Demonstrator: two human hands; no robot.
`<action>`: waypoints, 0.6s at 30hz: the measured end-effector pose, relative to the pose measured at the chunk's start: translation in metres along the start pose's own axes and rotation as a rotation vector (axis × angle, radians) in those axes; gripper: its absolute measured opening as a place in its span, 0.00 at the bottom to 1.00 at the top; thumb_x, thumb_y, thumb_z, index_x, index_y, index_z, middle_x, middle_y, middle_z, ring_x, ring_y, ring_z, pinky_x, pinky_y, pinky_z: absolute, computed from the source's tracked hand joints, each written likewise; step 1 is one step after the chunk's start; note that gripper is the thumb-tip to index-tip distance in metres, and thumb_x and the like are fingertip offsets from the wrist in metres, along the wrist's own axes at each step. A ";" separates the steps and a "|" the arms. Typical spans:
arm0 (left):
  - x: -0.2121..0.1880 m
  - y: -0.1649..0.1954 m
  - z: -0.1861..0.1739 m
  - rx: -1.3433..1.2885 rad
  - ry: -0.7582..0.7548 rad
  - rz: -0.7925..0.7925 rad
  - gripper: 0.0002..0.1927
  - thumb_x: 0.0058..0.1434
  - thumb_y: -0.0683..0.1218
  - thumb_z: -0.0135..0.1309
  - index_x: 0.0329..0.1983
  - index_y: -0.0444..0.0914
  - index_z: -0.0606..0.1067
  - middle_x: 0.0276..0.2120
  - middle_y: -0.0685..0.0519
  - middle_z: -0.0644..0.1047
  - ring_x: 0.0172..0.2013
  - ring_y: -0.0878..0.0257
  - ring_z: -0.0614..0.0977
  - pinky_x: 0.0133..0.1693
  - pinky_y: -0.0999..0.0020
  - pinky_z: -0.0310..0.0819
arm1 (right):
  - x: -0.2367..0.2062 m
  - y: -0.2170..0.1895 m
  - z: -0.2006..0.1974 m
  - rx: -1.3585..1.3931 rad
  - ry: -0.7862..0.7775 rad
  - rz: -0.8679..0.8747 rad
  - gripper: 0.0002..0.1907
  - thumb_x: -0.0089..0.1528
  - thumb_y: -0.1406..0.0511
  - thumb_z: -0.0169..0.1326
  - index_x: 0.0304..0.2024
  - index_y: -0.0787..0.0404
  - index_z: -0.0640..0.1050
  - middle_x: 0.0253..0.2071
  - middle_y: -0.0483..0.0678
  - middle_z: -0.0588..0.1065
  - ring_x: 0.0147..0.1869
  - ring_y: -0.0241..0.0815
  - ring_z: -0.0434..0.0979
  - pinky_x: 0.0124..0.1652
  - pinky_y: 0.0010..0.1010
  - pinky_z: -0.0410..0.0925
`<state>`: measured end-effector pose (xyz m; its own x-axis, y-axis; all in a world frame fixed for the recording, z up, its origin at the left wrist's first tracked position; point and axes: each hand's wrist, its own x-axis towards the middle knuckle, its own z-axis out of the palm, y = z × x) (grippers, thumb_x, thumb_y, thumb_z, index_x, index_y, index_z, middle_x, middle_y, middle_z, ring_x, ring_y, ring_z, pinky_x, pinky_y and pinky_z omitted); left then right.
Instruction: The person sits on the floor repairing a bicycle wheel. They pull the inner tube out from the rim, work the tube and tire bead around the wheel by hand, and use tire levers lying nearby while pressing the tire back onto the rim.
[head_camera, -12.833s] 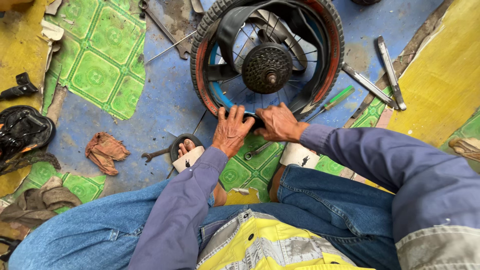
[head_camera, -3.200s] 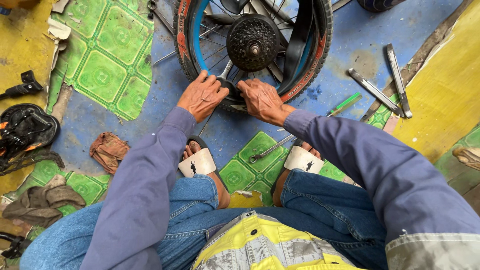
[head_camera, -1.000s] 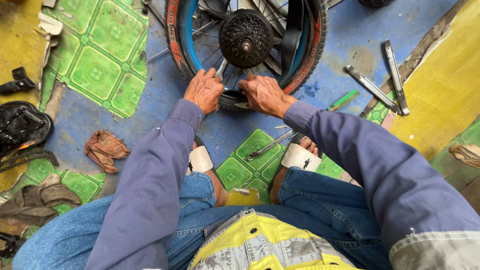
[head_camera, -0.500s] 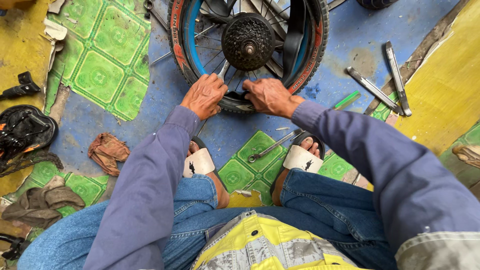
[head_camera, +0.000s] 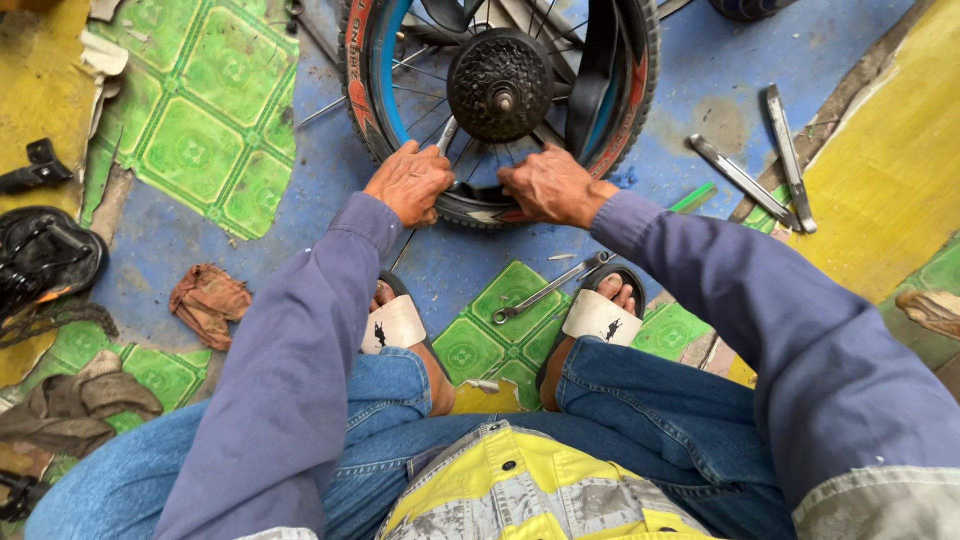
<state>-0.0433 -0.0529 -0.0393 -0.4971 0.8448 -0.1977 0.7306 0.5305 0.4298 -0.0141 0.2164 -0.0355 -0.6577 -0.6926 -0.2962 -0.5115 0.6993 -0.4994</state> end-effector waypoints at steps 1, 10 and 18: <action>0.002 -0.002 -0.007 -0.001 -0.002 0.030 0.22 0.35 0.47 0.70 0.36 0.41 0.78 0.37 0.55 0.75 0.47 0.56 0.75 0.46 0.58 0.65 | 0.002 -0.001 0.000 -0.022 -0.009 -0.019 0.16 0.58 0.54 0.58 0.36 0.59 0.74 0.25 0.52 0.78 0.33 0.56 0.80 0.39 0.50 0.67; 0.004 -0.005 -0.076 0.436 -0.160 0.031 0.37 0.34 0.52 0.69 0.52 0.40 0.76 0.44 0.52 0.73 0.51 0.57 0.73 0.55 0.60 0.65 | -0.020 -0.012 0.007 -0.004 0.223 -0.157 0.08 0.67 0.61 0.52 0.38 0.58 0.70 0.32 0.49 0.72 0.39 0.51 0.74 0.39 0.44 0.64; -0.019 0.022 -0.043 0.613 0.051 0.298 0.14 0.61 0.47 0.50 0.47 0.38 0.77 0.50 0.51 0.73 0.54 0.57 0.74 0.62 0.56 0.64 | 0.001 -0.023 0.018 0.035 0.222 0.044 0.10 0.57 0.70 0.51 0.41 0.63 0.70 0.32 0.52 0.73 0.38 0.54 0.75 0.37 0.48 0.64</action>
<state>-0.0379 -0.0609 0.0115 -0.2438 0.9646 -0.1001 0.9654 0.2316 -0.1200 0.0065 0.1965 -0.0388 -0.7866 -0.6028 -0.1340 -0.4627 0.7190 -0.5186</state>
